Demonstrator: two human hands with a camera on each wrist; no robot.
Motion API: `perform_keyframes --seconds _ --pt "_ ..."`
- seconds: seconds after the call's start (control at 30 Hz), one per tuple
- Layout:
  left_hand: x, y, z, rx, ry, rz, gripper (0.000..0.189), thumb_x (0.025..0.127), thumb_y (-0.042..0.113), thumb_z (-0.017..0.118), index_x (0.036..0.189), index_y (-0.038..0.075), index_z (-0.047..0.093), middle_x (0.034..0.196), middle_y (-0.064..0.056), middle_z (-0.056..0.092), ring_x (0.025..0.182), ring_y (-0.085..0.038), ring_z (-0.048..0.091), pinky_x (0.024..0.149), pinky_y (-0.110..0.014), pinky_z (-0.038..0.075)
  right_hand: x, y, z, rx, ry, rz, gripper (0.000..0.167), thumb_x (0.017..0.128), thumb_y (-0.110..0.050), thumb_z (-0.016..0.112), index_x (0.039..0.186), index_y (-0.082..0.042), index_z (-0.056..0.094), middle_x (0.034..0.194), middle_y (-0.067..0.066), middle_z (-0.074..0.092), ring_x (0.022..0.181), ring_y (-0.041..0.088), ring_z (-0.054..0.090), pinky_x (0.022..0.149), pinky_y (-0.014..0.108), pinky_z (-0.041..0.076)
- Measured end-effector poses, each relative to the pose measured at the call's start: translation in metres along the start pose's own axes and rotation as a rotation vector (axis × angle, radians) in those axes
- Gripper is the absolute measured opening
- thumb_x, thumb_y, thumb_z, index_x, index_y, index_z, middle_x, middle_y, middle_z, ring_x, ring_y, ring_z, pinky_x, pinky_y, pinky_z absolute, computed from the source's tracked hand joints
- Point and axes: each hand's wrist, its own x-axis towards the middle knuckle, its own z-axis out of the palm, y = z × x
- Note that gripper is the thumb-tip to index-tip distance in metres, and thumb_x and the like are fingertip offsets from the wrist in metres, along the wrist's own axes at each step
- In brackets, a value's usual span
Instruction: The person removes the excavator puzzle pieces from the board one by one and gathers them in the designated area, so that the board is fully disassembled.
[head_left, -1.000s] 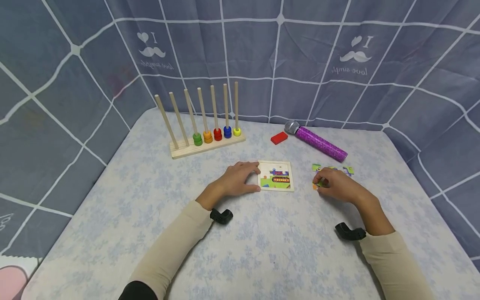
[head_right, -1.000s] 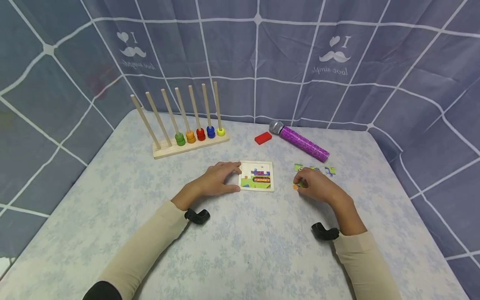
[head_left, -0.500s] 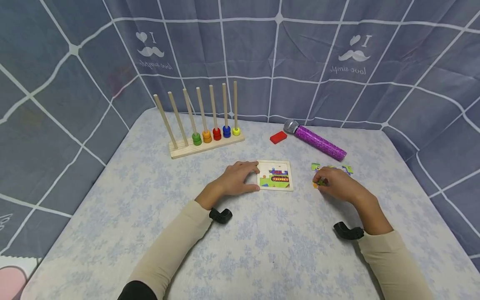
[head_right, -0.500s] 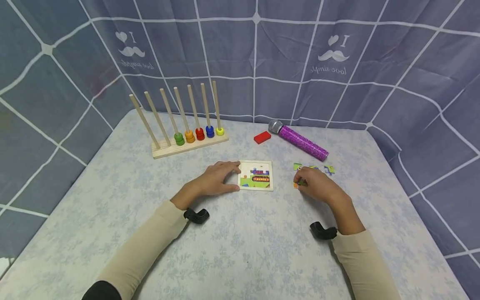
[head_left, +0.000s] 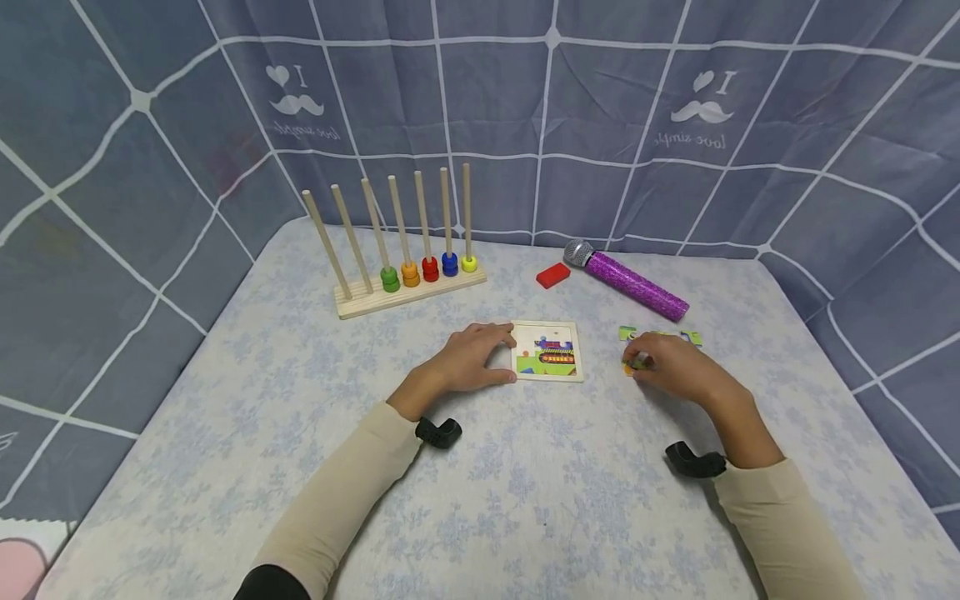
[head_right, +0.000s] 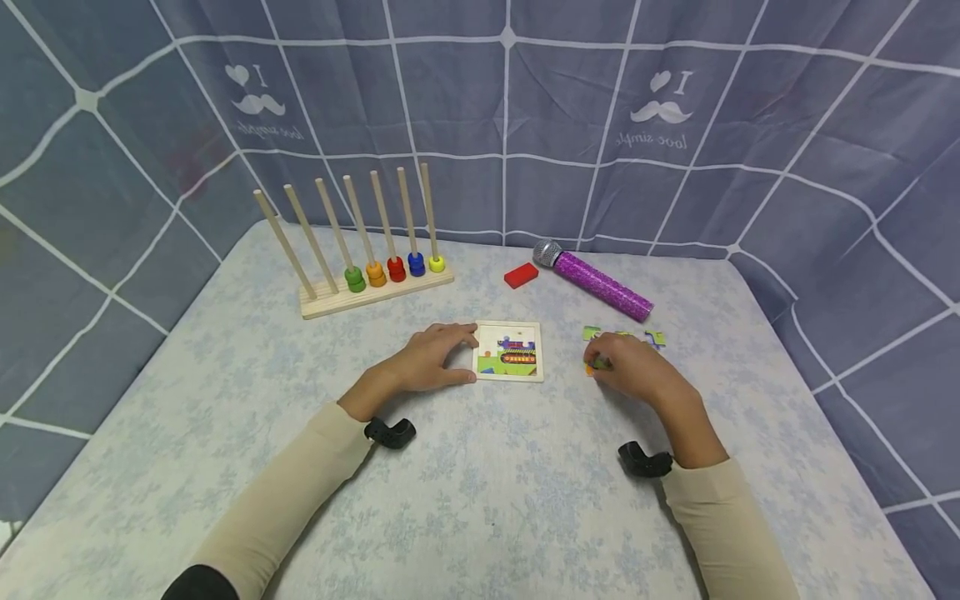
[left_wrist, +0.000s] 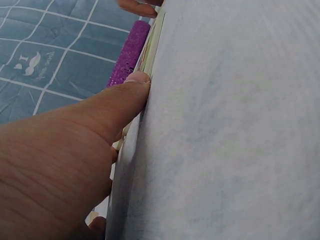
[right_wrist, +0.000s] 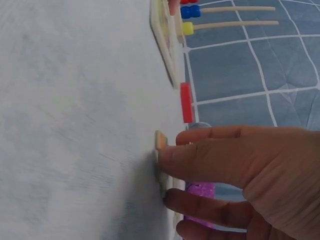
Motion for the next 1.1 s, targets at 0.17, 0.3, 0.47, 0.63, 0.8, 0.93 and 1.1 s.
perform_keyframes --seconds 0.17,0.3,0.47,0.63,0.8,0.93,1.1 --pt "-0.001 -0.002 -0.001 -0.003 0.003 -0.005 0.055 0.096 0.045 0.069 0.141 0.019 0.054 0.163 -0.002 0.031 0.146 -0.030 0.028 0.112 -0.056 0.025 0.004 -0.005 0.001 0.024 0.025 -0.029 0.021 0.093 -0.005 0.072 0.113 0.001 0.069 0.110 0.012 0.069 0.098 0.033 0.067 0.085 0.051 0.052" --pt "-0.001 -0.003 -0.002 -0.003 0.009 -0.005 0.055 0.095 0.046 0.070 0.141 0.019 0.054 0.163 -0.002 0.031 0.147 -0.029 0.028 0.112 -0.056 0.025 0.015 -0.015 0.009 0.058 0.006 -0.082 0.023 0.097 -0.009 0.068 0.117 0.002 0.068 0.114 0.012 0.068 0.104 0.031 0.064 0.090 0.051 0.050" --pt "0.000 -0.003 -0.001 -0.003 0.007 0.004 0.054 0.095 0.045 0.070 0.140 0.019 0.054 0.163 -0.002 0.032 0.147 -0.029 0.028 0.112 -0.056 0.025 0.029 -0.032 0.025 0.019 -0.016 -0.129 0.029 0.096 -0.015 0.070 0.121 -0.001 0.069 0.115 0.011 0.065 0.109 0.030 0.059 0.093 0.052 0.046" --pt "0.000 -0.002 0.000 -0.002 -0.009 0.001 0.055 0.096 0.045 0.069 0.141 0.019 0.053 0.163 -0.003 0.031 0.146 -0.029 0.029 0.112 -0.055 0.025 0.042 -0.049 0.029 -0.115 0.023 -0.078 0.047 0.094 -0.024 0.073 0.134 -0.002 0.063 0.118 0.015 0.058 0.105 0.033 0.053 0.087 0.054 0.043" --pt "0.000 -0.001 -0.001 0.005 -0.003 -0.004 0.055 0.096 0.045 0.069 0.141 0.019 0.054 0.163 -0.002 0.031 0.145 -0.029 0.030 0.112 -0.056 0.026 0.057 -0.060 0.028 -0.102 0.008 -0.057 0.051 0.097 -0.029 0.070 0.141 -0.004 0.059 0.126 0.015 0.057 0.112 0.035 0.051 0.088 0.055 0.040" --pt "0.000 0.000 0.000 -0.007 -0.003 -0.003 0.054 0.096 0.045 0.069 0.141 0.019 0.054 0.163 -0.002 0.032 0.145 -0.030 0.031 0.111 -0.057 0.026 0.067 -0.059 0.037 -0.086 -0.029 -0.055 0.048 0.099 -0.029 0.066 0.140 -0.004 0.060 0.127 0.015 0.056 0.113 0.035 0.051 0.083 0.052 0.039" --pt "0.001 0.000 0.000 -0.006 -0.002 -0.003 0.055 0.096 0.046 0.069 0.141 0.019 0.054 0.163 -0.003 0.032 0.145 -0.031 0.030 0.112 -0.057 0.026 0.071 -0.053 0.045 -0.006 0.002 -0.012 0.044 0.096 -0.027 0.069 0.133 -0.005 0.062 0.124 0.013 0.055 0.111 0.032 0.048 0.083 0.051 0.036"
